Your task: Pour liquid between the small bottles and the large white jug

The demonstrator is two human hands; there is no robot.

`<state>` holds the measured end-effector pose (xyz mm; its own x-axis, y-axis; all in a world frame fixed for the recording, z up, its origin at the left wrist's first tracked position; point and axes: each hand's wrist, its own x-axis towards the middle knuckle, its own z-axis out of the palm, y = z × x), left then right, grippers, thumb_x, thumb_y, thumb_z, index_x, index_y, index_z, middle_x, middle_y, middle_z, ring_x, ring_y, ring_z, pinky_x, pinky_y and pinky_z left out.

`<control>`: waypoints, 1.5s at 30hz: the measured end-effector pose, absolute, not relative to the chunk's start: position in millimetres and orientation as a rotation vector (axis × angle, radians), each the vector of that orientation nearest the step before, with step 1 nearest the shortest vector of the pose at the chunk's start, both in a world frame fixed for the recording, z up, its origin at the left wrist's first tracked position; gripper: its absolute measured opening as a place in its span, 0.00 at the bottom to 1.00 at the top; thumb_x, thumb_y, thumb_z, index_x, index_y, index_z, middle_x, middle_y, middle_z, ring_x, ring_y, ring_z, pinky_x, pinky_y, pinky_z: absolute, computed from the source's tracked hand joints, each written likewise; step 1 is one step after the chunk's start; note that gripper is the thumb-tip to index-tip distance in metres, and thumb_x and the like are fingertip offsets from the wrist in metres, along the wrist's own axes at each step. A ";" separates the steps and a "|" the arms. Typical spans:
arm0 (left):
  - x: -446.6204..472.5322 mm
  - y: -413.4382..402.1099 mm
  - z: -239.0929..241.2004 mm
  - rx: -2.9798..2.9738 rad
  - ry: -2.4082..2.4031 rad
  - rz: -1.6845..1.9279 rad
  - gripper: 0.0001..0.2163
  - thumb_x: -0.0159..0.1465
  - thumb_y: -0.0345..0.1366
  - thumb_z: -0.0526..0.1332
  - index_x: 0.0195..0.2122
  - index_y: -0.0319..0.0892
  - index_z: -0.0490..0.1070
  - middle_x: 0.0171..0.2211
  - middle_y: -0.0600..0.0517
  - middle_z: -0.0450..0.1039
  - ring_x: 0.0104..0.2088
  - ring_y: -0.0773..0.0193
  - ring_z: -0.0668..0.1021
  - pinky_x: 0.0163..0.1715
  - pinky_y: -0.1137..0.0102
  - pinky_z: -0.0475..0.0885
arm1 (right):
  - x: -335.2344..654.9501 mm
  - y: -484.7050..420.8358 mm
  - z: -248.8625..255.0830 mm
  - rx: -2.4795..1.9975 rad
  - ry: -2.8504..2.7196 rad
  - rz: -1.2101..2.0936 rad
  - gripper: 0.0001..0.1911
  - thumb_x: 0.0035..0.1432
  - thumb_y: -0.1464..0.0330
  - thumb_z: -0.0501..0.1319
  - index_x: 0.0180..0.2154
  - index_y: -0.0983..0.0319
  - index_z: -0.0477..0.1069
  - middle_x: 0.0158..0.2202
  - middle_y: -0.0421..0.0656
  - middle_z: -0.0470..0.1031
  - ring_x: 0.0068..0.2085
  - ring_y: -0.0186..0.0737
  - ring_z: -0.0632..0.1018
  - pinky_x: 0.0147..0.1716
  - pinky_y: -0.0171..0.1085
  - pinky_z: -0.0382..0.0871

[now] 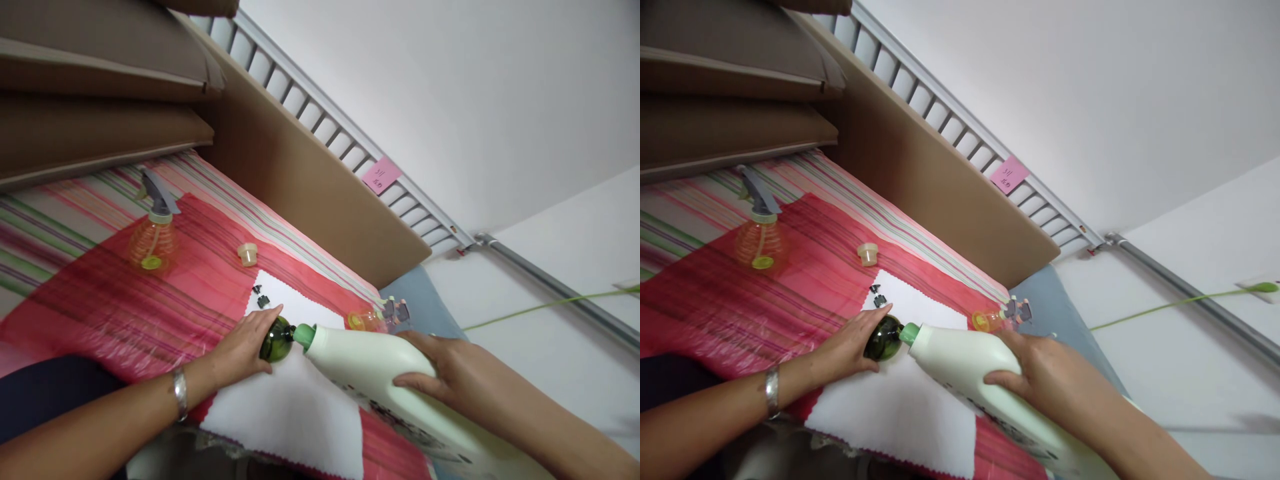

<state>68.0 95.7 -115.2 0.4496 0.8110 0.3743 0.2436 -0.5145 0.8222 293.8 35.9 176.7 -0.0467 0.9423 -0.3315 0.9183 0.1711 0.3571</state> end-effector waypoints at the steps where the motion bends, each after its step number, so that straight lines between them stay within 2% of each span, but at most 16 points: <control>1: 67.8 95.7 -114.8 1.998 0.881 1.029 0.56 0.43 0.31 0.75 0.66 0.53 0.38 0.62 0.44 0.58 0.60 0.49 0.63 0.59 0.53 0.60 | 293.0 36.2 176.8 1.751 1.967 0.061 0.21 0.57 0.51 0.57 0.48 0.54 0.69 0.33 0.44 0.80 0.34 0.51 0.80 0.29 0.41 0.69; 16: 67.6 96.5 -114.0 2.003 0.884 1.029 0.56 0.42 0.32 0.75 0.66 0.52 0.39 0.62 0.42 0.58 0.61 0.48 0.63 0.58 0.52 0.59 | 290.5 36.3 177.4 1.760 1.926 0.041 0.22 0.57 0.50 0.56 0.49 0.54 0.68 0.37 0.46 0.80 0.37 0.53 0.79 0.33 0.43 0.70; 26: 67.4 96.9 -114.6 2.009 0.873 1.015 0.56 0.43 0.32 0.75 0.66 0.53 0.38 0.63 0.42 0.57 0.61 0.47 0.62 0.59 0.51 0.59 | 291.7 34.3 177.8 1.735 1.979 0.061 0.23 0.57 0.51 0.57 0.50 0.54 0.68 0.35 0.45 0.81 0.35 0.53 0.80 0.31 0.43 0.71; 32: 66.8 96.4 -113.5 2.004 0.874 1.016 0.55 0.43 0.33 0.75 0.66 0.53 0.39 0.63 0.42 0.57 0.61 0.47 0.62 0.59 0.50 0.59 | 290.7 35.0 177.9 1.731 2.031 0.074 0.21 0.56 0.51 0.58 0.46 0.55 0.71 0.32 0.45 0.81 0.32 0.52 0.80 0.28 0.40 0.70; 38: 67.5 96.8 -115.3 2.008 0.876 1.028 0.56 0.43 0.32 0.75 0.66 0.53 0.38 0.63 0.43 0.57 0.61 0.47 0.62 0.59 0.51 0.59 | 292.3 35.9 177.1 1.722 2.008 0.071 0.23 0.57 0.50 0.57 0.50 0.54 0.68 0.35 0.45 0.81 0.35 0.53 0.80 0.30 0.41 0.70; 45: 67.3 95.9 -112.8 1.985 0.876 1.028 0.55 0.43 0.31 0.75 0.66 0.52 0.40 0.63 0.43 0.57 0.61 0.47 0.63 0.59 0.51 0.59 | 290.0 35.6 177.8 1.738 2.007 0.071 0.22 0.56 0.51 0.58 0.49 0.53 0.69 0.34 0.44 0.81 0.34 0.52 0.80 0.30 0.41 0.71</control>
